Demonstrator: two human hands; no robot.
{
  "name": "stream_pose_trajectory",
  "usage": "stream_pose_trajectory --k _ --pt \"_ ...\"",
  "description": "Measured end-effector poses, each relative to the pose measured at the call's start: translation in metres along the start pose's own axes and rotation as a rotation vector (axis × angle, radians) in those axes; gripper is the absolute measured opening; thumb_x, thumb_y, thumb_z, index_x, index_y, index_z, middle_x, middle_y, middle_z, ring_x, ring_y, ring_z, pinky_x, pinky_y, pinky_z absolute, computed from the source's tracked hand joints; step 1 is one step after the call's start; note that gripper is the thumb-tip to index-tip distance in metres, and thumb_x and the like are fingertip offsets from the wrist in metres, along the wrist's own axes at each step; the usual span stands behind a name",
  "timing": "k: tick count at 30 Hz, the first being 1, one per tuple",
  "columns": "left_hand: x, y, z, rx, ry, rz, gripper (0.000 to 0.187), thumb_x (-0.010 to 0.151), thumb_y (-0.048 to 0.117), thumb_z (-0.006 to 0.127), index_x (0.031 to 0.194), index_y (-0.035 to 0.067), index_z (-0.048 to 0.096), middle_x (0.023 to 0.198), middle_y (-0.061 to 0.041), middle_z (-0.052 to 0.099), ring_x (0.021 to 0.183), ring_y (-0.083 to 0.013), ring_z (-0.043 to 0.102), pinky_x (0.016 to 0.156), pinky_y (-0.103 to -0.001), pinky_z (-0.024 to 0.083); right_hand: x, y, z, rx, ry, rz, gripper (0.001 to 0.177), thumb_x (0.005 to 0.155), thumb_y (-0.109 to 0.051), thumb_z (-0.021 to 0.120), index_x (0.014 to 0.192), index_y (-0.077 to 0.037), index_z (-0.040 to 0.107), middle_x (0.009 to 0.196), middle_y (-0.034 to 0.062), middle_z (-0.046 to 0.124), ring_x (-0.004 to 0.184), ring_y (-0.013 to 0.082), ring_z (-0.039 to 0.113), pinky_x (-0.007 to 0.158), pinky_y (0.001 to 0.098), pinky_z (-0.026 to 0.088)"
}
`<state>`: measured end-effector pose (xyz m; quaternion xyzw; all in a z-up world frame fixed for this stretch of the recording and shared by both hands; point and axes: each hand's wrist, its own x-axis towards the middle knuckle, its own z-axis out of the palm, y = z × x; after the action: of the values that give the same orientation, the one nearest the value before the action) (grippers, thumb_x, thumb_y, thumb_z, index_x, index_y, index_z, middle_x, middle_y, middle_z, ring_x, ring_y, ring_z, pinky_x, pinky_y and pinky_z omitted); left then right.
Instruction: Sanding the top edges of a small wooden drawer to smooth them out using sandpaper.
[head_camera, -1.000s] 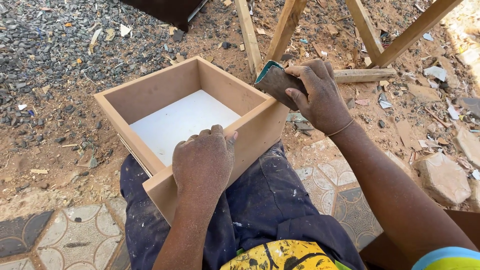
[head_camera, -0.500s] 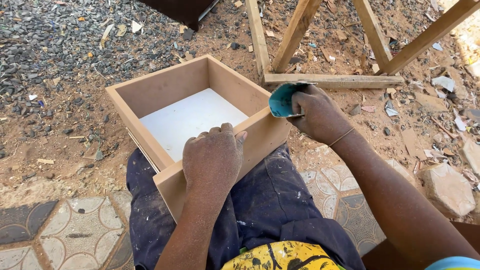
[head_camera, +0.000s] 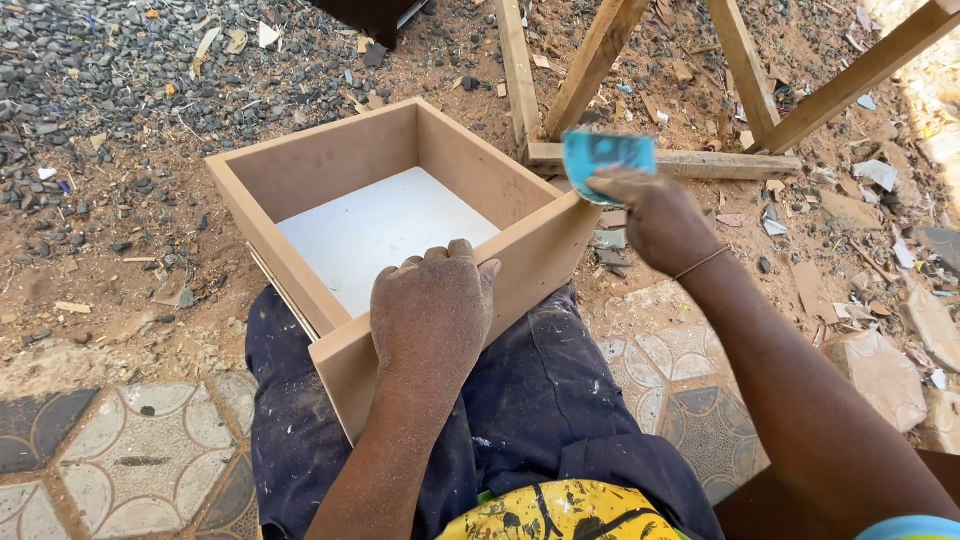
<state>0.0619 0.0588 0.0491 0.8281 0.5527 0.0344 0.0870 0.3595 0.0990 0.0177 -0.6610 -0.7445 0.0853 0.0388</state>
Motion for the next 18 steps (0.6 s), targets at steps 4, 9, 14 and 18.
stream_pose_trajectory --k 4,9,14,18 --pt "-0.002 -0.001 0.004 0.054 0.047 0.010 0.047 0.107 0.051 0.052 0.103 0.009 0.071 0.079 -0.009 0.074 0.081 -0.0261 0.078 0.071 -0.039 0.059 -0.027 -0.086 -0.023 0.360 0.023 -0.252 0.054 0.086 0.019 0.040 0.125 -0.003 0.070 0.119 0.0244 0.071 0.111 0.0396 0.068 0.094 0.0482 0.058" --pt "-0.003 0.002 0.000 0.032 -0.020 0.002 0.043 0.108 0.043 0.052 0.109 0.005 0.072 0.084 -0.014 0.076 0.085 -0.0272 0.078 0.074 -0.040 0.059 -0.010 -0.010 -0.012 0.205 0.059 -0.114 0.052 0.092 0.018 0.041 0.132 -0.004 0.067 0.120 0.0213 0.071 0.112 0.0346 0.068 0.100 0.0426 0.056" --pt "-0.001 0.001 0.000 -0.011 -0.010 -0.024 0.040 0.106 0.042 0.054 0.106 0.007 0.071 0.082 -0.013 0.076 0.084 -0.0272 0.078 0.074 -0.041 0.059 -0.029 -0.068 -0.023 0.218 0.078 -0.238 0.059 0.087 0.019 0.041 0.133 -0.007 0.067 0.125 0.0208 0.069 0.114 0.0375 0.064 0.098 0.0467 0.054" --pt "0.000 0.000 -0.001 0.044 -0.005 0.008 0.039 0.107 0.043 0.054 0.105 0.008 0.071 0.083 -0.012 0.076 0.083 -0.0259 0.078 0.073 -0.039 0.059 -0.015 -0.020 -0.017 0.171 0.057 -0.035 0.049 0.095 0.015 0.043 0.132 -0.005 0.068 0.106 0.0255 0.073 0.080 0.0325 0.073 0.076 0.0370 0.061"
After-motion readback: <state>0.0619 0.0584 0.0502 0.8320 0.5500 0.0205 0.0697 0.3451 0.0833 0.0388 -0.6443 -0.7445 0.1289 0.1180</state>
